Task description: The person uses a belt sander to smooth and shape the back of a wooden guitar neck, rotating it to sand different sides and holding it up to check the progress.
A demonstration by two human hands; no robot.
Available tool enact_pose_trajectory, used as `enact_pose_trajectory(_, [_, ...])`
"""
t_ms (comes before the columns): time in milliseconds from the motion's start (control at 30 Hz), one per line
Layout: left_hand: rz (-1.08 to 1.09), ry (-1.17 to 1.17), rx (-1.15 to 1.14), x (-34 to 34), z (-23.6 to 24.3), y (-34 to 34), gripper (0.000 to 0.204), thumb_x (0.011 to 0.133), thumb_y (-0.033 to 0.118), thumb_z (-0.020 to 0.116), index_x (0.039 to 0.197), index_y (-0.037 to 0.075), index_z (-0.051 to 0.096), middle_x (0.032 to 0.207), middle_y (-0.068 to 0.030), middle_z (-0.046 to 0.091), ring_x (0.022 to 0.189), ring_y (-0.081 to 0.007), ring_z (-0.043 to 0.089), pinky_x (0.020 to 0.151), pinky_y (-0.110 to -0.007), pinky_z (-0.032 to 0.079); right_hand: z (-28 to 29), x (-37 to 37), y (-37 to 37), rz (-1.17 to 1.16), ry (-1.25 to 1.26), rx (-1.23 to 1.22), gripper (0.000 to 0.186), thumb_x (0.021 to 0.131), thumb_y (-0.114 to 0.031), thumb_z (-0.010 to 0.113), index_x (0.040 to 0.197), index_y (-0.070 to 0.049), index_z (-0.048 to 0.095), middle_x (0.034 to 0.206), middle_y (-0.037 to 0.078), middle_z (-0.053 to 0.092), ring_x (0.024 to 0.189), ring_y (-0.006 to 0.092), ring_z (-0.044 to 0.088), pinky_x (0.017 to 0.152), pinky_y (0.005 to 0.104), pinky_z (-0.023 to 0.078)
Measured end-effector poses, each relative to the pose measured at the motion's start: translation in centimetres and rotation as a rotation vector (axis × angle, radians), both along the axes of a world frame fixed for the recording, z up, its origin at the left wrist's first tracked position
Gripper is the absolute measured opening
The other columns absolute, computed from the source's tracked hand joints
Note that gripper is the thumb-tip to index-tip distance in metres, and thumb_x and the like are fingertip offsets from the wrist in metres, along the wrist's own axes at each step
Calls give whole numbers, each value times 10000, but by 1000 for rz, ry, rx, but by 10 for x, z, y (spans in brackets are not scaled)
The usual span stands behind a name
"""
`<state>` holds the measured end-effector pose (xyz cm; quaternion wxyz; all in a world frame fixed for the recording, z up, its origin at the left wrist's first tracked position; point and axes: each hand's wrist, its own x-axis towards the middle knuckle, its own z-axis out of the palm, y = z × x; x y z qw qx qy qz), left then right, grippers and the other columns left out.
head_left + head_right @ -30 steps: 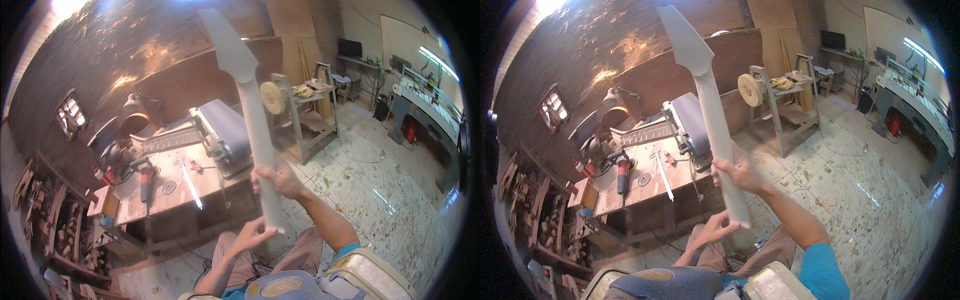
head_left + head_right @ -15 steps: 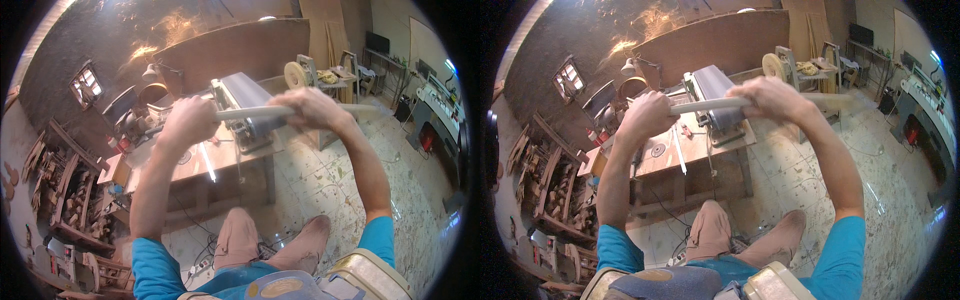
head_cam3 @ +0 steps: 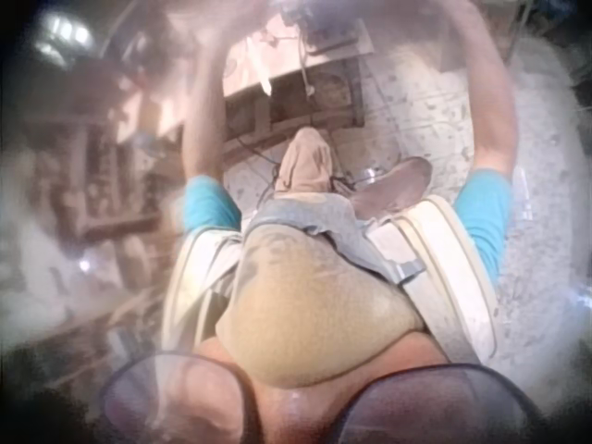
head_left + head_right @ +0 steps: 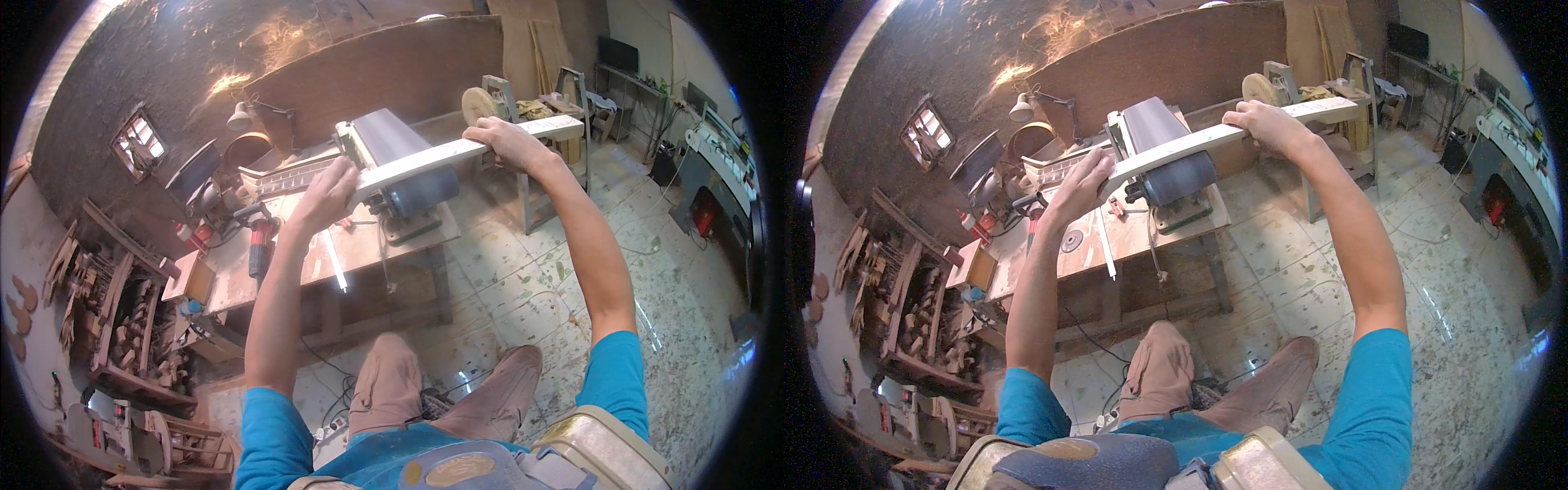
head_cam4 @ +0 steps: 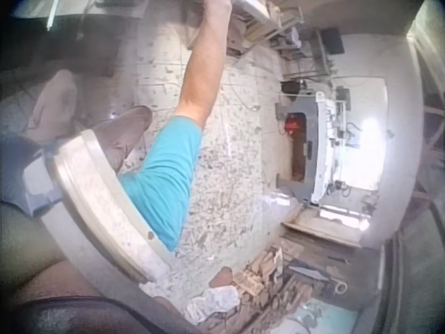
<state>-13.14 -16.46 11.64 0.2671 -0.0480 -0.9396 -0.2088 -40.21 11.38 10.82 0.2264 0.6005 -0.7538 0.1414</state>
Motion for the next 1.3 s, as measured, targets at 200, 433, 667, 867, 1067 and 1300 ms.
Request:
enact_pose_trajectory(200, [108,-37,59,-21,-16,-1,294,1089,266,457,1042,-22,500,947,-213,559,932,-383,579,833,-465,454,-4,-17,0,-20,119,-61,365,843,24,645,1185,-98,609,1098,105,616,1143,321,611,981,430,511])
enact_pose_trajectory(433, [14,236,-539,-32,-26,-4,119,968,74,547,968,-37,504,931,-198,483,899,-400,539,793,-491,448,-19,-32,-3,-35,250,-128,263,922,-23,550,1171,-106,571,1059,91,586,1098,293,608,969,419,509])
enact_pose_trajectory(667, [105,189,-340,-23,-15,25,218,1059,164,494,950,-20,452,897,-265,514,894,-470,546,798,-532,425,-28,-36,-3,-98,428,-255,232,925,-54,552,1150,-111,548,1058,72,569,1065,276,604,955,409,511])
enact_pose_trajectory(867, [48,150,-500,-21,-15,3,172,1044,137,513,992,-22,472,891,-233,506,859,-447,548,771,-507,439,-29,-37,-9,-48,444,-248,200,948,-106,567,1143,-147,549,1012,52,595,1005,265,641,916,395,543])
enact_pose_trajectory(1067, [150,219,-394,-27,-24,7,145,1010,117,550,966,-3,484,858,-208,528,850,-420,555,756,-505,449,-23,-42,-14,-110,554,-299,237,949,-129,591,1175,-166,531,1038,39,579,1016,246,629,923,383,539])
enact_pose_trajectory(1300, [205,245,-313,-26,-22,17,104,986,87,556,934,28,487,899,-177,571,912,-382,579,811,-481,453,-33,-45,-17,-172,569,-309,266,973,-145,564,1230,-170,499,1069,45,559,1047,250,603,993,393,501])
